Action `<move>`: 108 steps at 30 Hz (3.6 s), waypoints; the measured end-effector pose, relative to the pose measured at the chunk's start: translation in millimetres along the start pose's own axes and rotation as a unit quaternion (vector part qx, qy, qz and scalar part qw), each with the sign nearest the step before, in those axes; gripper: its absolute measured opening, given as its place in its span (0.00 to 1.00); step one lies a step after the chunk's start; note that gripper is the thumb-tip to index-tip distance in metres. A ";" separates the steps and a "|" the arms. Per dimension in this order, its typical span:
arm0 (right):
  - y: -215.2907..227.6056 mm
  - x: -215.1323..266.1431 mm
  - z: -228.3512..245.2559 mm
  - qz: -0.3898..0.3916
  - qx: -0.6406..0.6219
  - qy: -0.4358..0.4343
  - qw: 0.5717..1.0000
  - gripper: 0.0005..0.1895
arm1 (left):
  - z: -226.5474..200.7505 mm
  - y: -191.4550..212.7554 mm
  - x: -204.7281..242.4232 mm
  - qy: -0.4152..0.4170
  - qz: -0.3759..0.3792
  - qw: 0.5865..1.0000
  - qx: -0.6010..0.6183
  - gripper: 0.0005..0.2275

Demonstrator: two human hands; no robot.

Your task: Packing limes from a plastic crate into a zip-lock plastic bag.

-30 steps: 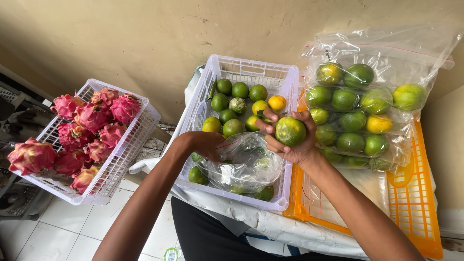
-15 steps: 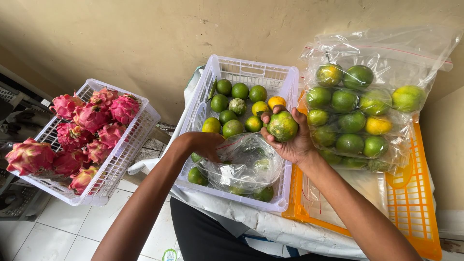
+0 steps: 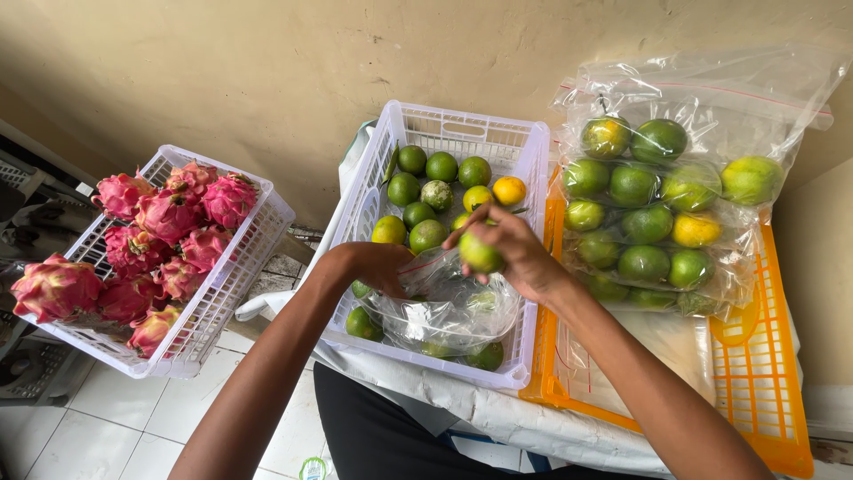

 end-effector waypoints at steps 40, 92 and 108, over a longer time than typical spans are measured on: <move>-11.2 -109.0 3.1 0.053 0.604 -0.046 0.794 0.18 | -0.8 10.2 2.1 -0.001 -0.005 0.992 0.129 0.32; -24.9 12.2 -19.8 0.056 0.706 -0.051 0.705 0.24 | -26.2 8.8 -14.5 -0.039 -0.136 0.987 -0.078 0.32; -20.9 16.8 -9.4 0.027 0.683 -0.080 0.726 0.31 | -38.3 -22.3 -48.1 -0.099 -0.267 0.951 -0.117 0.31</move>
Point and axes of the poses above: each hand's wrist, its own x-axis away from the middle knuckle, its own y-axis out of the back of the hand, z = x × y, the point moved 7 cm from there along -x, towards the middle knuckle, and after that the axes turned 7 degrees about x, right-handed, at the moved point
